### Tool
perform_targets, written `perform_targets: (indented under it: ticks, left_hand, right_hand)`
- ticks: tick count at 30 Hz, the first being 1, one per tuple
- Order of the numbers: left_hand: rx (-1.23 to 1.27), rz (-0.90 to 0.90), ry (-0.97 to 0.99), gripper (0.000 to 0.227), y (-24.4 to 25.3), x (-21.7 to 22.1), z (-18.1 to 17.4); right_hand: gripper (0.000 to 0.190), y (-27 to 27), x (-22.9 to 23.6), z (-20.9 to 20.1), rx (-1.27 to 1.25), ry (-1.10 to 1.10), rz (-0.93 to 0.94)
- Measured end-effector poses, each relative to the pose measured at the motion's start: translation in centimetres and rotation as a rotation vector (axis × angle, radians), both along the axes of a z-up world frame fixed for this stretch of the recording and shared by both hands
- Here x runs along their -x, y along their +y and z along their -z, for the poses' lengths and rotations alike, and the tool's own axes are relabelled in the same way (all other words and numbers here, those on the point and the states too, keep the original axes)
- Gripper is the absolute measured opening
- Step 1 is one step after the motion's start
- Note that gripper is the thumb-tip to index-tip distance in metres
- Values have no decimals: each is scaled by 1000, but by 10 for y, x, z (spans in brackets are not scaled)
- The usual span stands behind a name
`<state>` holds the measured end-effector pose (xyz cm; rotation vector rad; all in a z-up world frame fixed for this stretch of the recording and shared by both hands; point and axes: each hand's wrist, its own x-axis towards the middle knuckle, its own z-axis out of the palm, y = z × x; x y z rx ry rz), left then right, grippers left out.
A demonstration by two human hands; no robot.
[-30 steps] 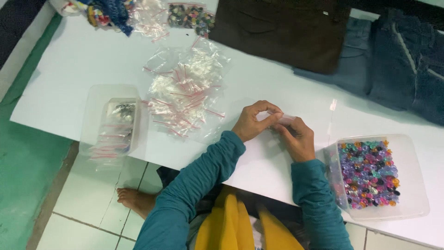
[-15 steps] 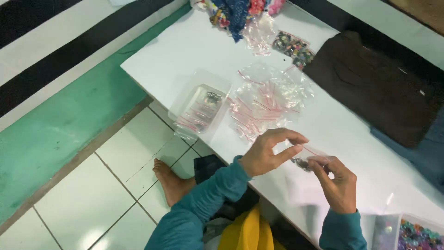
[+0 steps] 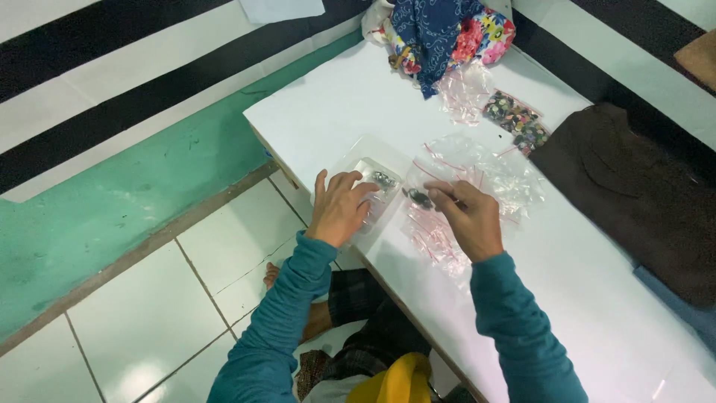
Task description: Sorting small metal rivets from a container of colorful buttons and placing them into plastic bags
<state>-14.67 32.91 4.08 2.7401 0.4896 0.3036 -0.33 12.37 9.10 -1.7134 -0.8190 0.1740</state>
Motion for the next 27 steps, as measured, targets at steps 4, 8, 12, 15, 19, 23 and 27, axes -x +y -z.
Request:
perform_targets:
  ticks: [4, 8, 12, 15, 19, 23, 27]
  left_hand:
    - [8, -20, -31, 22, 0, -1, 9]
    - [9, -26, -40, 21, -2, 0, 9]
    - [21, 5, -73, 23, -8, 6, 4]
    - [-12, 60, -201, 22, -20, 5, 2]
    - [35, 208, -277, 20, -61, 2, -28]
    - [172, 452, -285, 19, -116, -11, -35]
    - [302, 715, -254, 20, -192, -30, -22]
  right_hand:
    - [16, 42, -8, 4, 62, -110, 22]
    - [25, 40, -4, 11, 255, -219, -44]
    - [24, -12, 13, -5, 278, -244, -75]
    - [24, -72, 14, -5, 315, -155, -51]
    - [24, -148, 43, -12, 330, -39, 102]
    - [23, -223, 86, -1, 307, 88, 179]
    - [21, -297, 130, 4, 279, 124, 276]
